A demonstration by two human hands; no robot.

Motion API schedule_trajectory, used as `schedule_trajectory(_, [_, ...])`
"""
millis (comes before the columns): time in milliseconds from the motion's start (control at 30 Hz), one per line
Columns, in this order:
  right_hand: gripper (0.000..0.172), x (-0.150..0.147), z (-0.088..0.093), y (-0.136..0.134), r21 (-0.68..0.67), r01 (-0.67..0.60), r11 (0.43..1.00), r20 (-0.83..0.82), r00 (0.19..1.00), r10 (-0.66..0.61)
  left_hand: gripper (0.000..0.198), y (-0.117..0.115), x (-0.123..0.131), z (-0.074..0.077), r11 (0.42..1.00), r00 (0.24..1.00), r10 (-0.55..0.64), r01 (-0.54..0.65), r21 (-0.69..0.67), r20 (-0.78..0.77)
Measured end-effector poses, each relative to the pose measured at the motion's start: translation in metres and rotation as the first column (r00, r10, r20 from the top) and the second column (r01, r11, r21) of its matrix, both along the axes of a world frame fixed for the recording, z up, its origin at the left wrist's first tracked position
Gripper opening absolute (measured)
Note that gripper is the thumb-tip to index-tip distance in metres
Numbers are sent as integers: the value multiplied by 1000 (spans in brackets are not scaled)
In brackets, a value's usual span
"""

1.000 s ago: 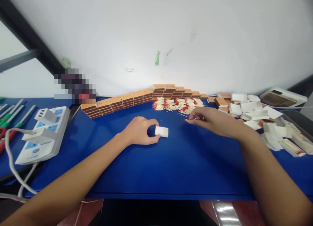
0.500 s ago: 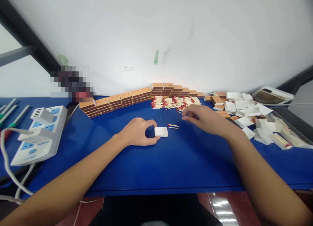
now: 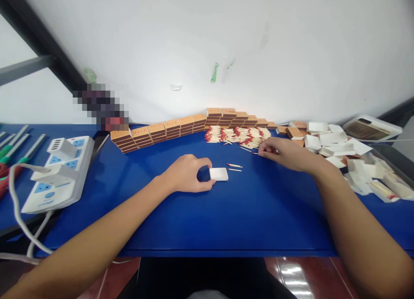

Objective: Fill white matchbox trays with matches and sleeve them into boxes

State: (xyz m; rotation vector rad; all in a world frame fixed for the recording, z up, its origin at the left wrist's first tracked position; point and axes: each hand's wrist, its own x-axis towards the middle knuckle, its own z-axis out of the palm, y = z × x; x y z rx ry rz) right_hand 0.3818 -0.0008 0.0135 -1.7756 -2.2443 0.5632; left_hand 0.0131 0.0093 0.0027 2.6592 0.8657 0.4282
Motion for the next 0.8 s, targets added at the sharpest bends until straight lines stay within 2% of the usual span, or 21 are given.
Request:
schedule_trajectory(133, [37, -33, 5, -7, 65, -32, 997, -43, 998, 35, 34, 0, -1, 0, 1000, 1000, 4, -3, -10, 10])
schedule_trajectory(333, [26, -80, 2, -19, 63, -83, 995, -88, 992, 88, 33, -4, 1, 4, 1000, 1000, 11, -11, -5, 1])
schedule_trajectory(500, [20, -80, -6, -18, 71, -62, 996, -66, 996, 67, 32, -3, 1, 6, 1000, 1000, 8, -8, 2, -12])
schedule_trajectory(800, [24, -79, -7, -13, 28, -70, 997, -134, 988, 73, 33, -1, 1, 6, 999, 999, 27, -28, -22, -30])
